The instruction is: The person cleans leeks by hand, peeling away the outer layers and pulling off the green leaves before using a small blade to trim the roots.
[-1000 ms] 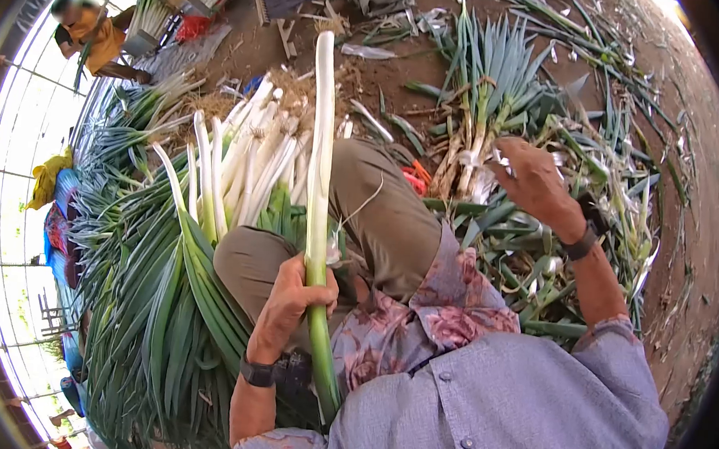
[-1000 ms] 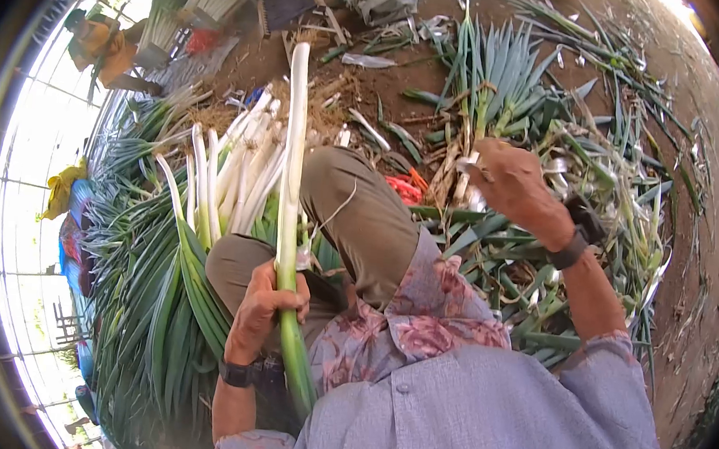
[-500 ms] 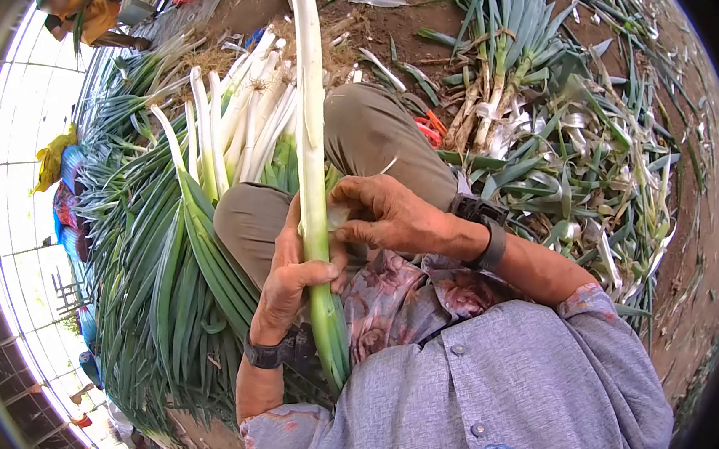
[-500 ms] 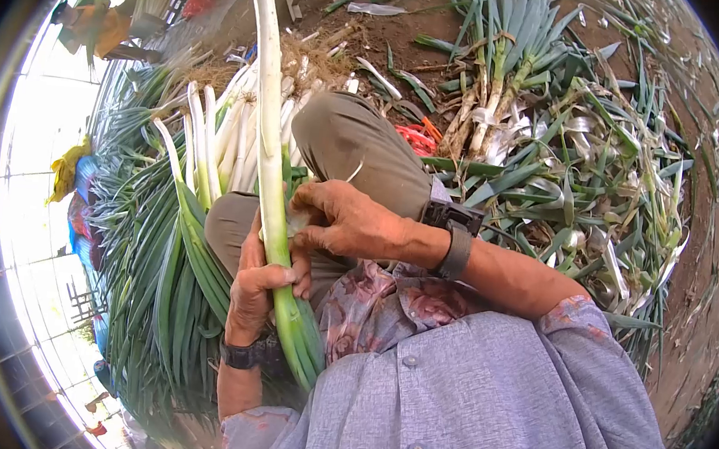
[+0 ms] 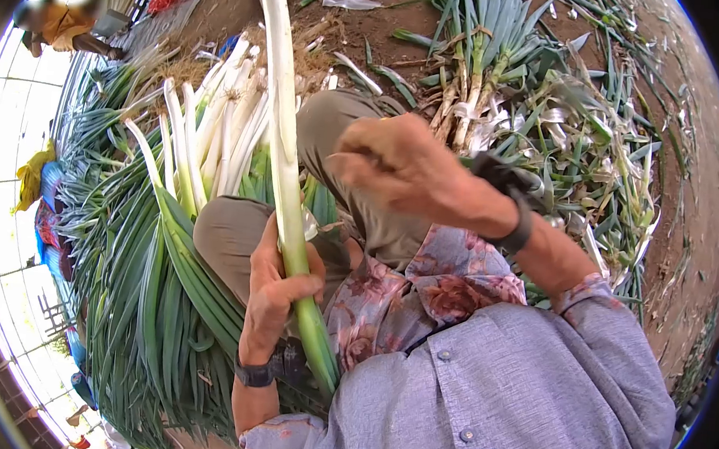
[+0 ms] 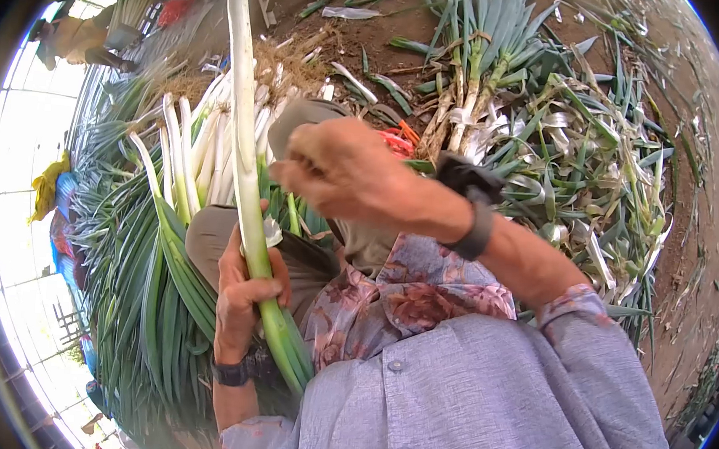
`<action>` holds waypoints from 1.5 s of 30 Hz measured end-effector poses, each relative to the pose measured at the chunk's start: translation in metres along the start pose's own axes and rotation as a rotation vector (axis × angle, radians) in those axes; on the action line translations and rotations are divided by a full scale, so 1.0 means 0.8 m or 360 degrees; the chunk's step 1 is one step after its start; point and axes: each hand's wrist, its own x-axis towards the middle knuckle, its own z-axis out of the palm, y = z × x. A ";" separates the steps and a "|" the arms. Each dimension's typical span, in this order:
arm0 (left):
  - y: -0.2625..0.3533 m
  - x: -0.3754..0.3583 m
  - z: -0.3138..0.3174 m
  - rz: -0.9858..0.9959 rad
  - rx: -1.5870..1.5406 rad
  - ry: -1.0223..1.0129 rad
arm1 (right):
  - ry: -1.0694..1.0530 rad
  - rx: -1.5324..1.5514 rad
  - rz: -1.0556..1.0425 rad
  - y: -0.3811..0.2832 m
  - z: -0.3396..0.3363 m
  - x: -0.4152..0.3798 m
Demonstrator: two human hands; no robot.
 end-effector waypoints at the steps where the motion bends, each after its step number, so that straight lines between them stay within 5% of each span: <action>1: -0.001 -0.002 0.004 -0.0026 0.0068 0.0028 | 0.0013 -0.0046 0.0073 -0.012 0.008 0.007; 5: -0.001 -0.012 0.014 -0.0052 0.0349 0.0095 | 0.0400 -0.0266 -0.0196 -0.012 0.036 0.018; 13: 0.000 -0.012 0.030 -0.0032 0.0723 0.0152 | 0.0473 0.0061 0.0132 -0.010 0.040 0.011; 18: -0.013 -0.013 0.009 -0.0022 0.0070 0.0059 | 0.0597 0.0130 0.0117 0.009 0.023 -0.004; 20: -0.013 -0.017 -0.006 -0.0020 -0.0184 0.0075 | 0.0662 -0.0224 -0.0156 0.041 -0.012 -0.017; 24: -0.013 -0.021 -0.020 0.0060 -0.0513 0.0239 | 0.0760 -0.0796 0.0330 0.101 -0.074 -0.058; 27: -0.018 -0.024 -0.045 0.0089 -0.0695 0.0156 | 0.0798 -0.1135 0.0289 0.127 -0.101 -0.075; 30: -0.022 -0.025 -0.051 0.0092 -0.0792 0.0059 | 0.0736 -0.1054 0.0335 0.118 -0.095 -0.070; 33: -0.020 -0.027 -0.043 0.0106 -0.0802 0.0021 | 0.0709 -0.0586 -0.0021 0.086 -0.049 -0.047; 38: -0.011 -0.032 -0.020 0.0026 -0.0809 0.0026 | -0.0002 0.0462 0.0017 0.010 0.045 -0.019; 42: -0.013 -0.037 -0.013 -0.0062 -0.0820 -0.0029 | -0.0447 0.0898 -0.0096 0.010 0.104 -0.001; 43: -0.008 -0.037 -0.008 -0.0034 -0.0802 -0.0028 | -0.0706 0.0634 -0.0040 0.005 0.095 0.004; 45: -0.010 -0.036 -0.010 -0.0056 -0.0799 -0.0087 | -0.0780 0.1120 0.0170 0.000 0.093 -0.001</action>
